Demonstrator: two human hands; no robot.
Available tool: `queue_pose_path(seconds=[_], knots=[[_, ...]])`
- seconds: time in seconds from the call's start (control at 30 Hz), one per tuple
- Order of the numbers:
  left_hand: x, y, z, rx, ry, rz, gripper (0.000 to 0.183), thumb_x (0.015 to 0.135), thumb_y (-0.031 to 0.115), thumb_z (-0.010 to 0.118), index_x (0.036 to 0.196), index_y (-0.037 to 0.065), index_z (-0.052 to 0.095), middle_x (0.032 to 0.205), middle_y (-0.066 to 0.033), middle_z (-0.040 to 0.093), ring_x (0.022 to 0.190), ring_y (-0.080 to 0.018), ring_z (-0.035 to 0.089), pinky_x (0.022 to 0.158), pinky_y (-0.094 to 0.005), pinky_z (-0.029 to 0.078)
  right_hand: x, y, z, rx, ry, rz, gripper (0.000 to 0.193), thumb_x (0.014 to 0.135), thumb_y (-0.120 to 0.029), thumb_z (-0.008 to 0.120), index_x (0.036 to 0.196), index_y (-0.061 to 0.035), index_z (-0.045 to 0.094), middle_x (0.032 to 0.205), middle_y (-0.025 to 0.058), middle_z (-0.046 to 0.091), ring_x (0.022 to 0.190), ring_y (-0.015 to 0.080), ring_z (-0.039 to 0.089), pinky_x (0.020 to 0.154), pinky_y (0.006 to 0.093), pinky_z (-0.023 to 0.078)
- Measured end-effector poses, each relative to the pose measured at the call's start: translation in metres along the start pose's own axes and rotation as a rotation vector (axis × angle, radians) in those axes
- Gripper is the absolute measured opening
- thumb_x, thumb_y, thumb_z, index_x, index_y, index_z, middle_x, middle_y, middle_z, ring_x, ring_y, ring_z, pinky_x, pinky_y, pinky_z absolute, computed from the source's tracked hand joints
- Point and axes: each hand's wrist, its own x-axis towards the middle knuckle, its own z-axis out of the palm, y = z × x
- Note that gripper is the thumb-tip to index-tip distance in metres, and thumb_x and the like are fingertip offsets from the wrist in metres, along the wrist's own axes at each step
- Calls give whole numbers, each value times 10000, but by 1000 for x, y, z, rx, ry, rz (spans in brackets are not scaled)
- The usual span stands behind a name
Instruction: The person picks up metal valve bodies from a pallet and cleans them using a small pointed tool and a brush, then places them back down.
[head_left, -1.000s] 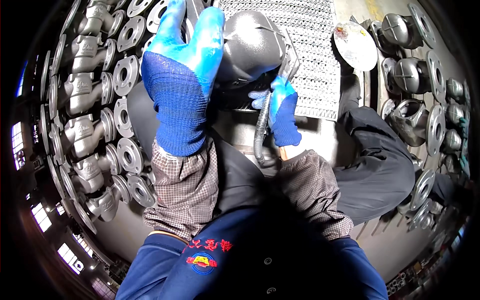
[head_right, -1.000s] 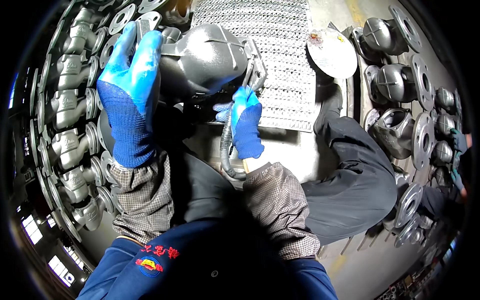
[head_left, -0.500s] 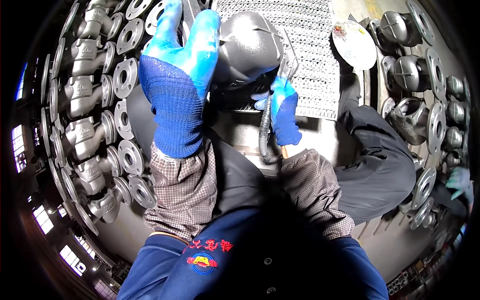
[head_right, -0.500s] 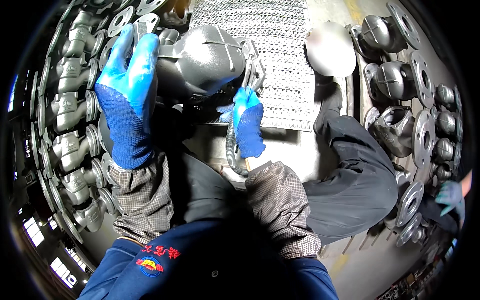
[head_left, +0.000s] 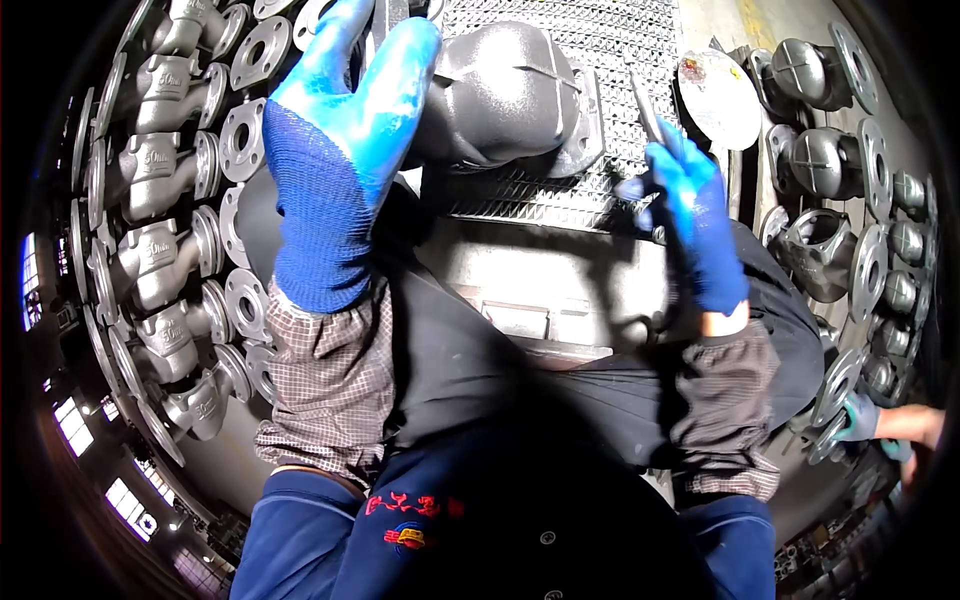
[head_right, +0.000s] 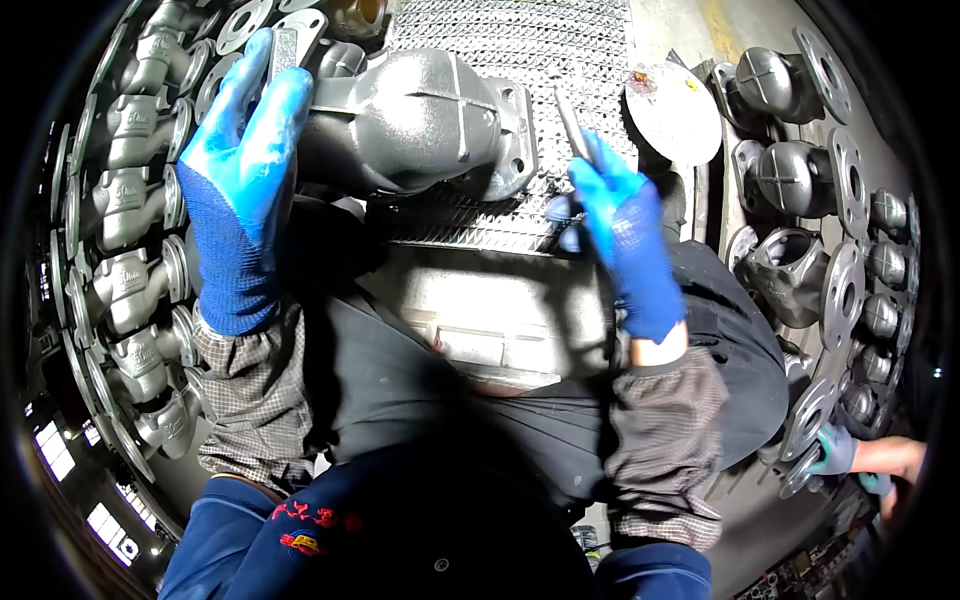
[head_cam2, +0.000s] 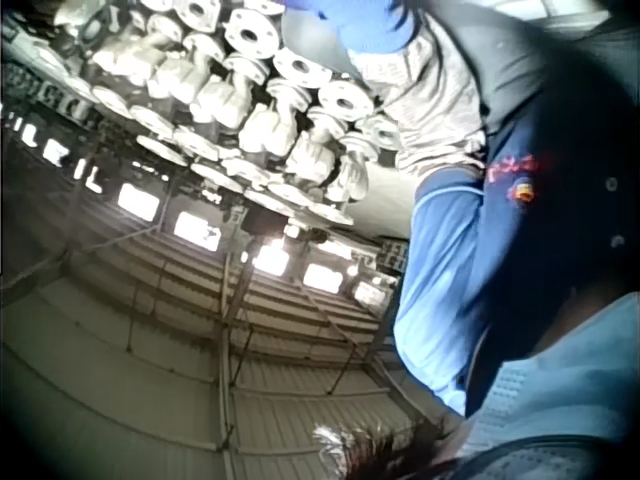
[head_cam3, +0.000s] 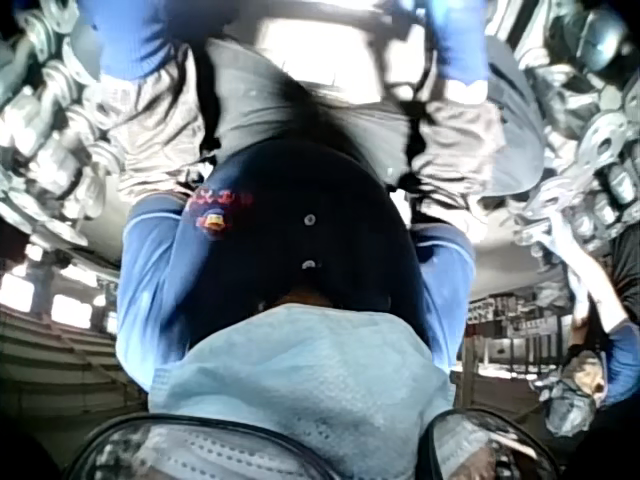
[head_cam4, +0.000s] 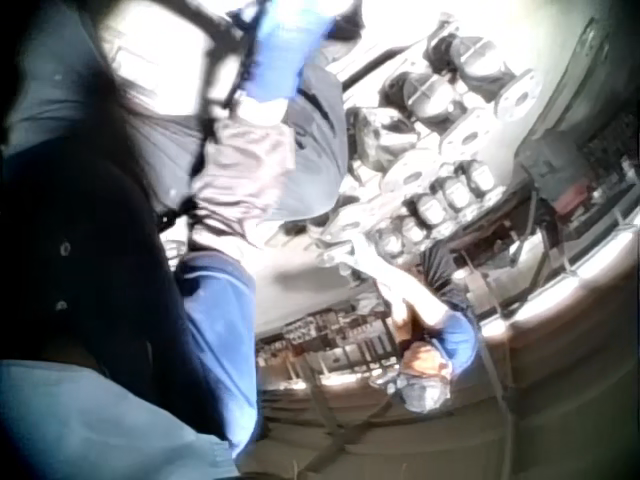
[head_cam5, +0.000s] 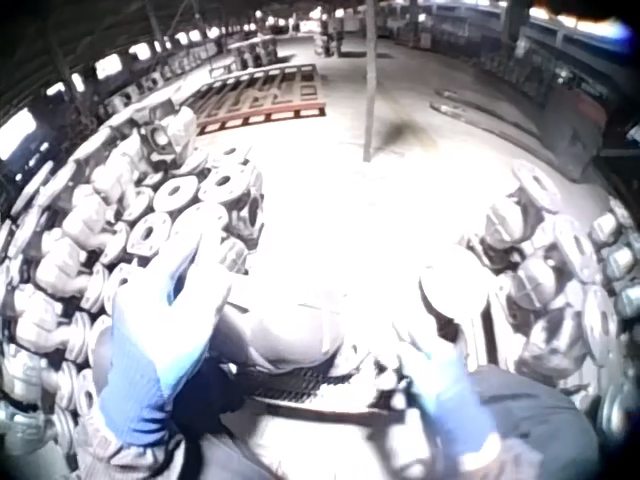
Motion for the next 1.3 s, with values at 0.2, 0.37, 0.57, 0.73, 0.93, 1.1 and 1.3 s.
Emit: queue_pose_path(seconds=[0.2, 0.37, 0.57, 0.73, 0.93, 1.1, 1.3], knots=[[2, 10, 8, -99, -20, -135, 437, 863, 141, 626, 1236, -62, 518, 1127, -136, 597, 972, -159, 568, 845, -257, 449, 3, -61, -48, -516, -304, 166, 509, 888, -340, 519, 1268, -1, 504, 648, 67, 584, 487, 90, 531, 423, 201, 388], [-3, 9, -7, 18, -14, -103, 399, 858, 116, 615, 1205, -63, 535, 1040, -133, 615, 883, -155, 580, 779, -258, 465, 26, -61, -38, -627, -515, 187, 428, 922, -296, 514, 1228, 3, 537, 604, 32, 564, 427, 71, 468, 422, 214, 380], [-2, 10, 5, 20, -41, -61, 354, 851, 86, 602, 1169, -64, 556, 937, -130, 636, 775, -151, 595, 701, -259, 485, 21, -62, -59, -742, -444, 379, 403, 905, -167, 514, 1247, 44, 497, 571, 82, 578, 426, 134, 573, 350, 251, 429], [-3, 8, 2, 210, 16, -10, 319, 846, 61, 591, 1138, -64, 573, 850, -127, 654, 685, -147, 607, 636, -261, 502, 24, -63, -58, -673, -293, 233, 398, 912, -146, 470, 1265, 37, 496, 670, 59, 565, 444, 126, 579, 354, 233, 447], [6, 18, -4, 5, -101, -106, 341, 831, 62, 610, 1142, -74, 570, 899, -126, 657, 767, -154, 617, 700, -270, 506, 24, -62, -56, -722, -601, 279, 406, 926, -259, 520, 1241, -3, 539, 564, 0, 512, 479, 65, 533, 448, 198, 418], [7, 36, -1, -94, -164, -236, 361, 819, 62, 626, 1144, -82, 568, 940, -126, 659, 835, -159, 624, 754, -278, 509, 34, -55, -53, -734, -458, 294, 410, 932, -240, 517, 1255, 12, 526, 557, -3, 493, 459, 53, 503, 482, 206, 424], [2, 12, 11, 123, -32, 260, 412, 808, 78, 643, 1183, -70, 555, 1016, -147, 653, 917, -169, 629, 821, -284, 501, 33, -47, -62, -717, -566, 306, 339, 899, -175, 523, 1145, 51, 586, 574, 67, 586, 412, 122, 577, 356, 238, 470]])
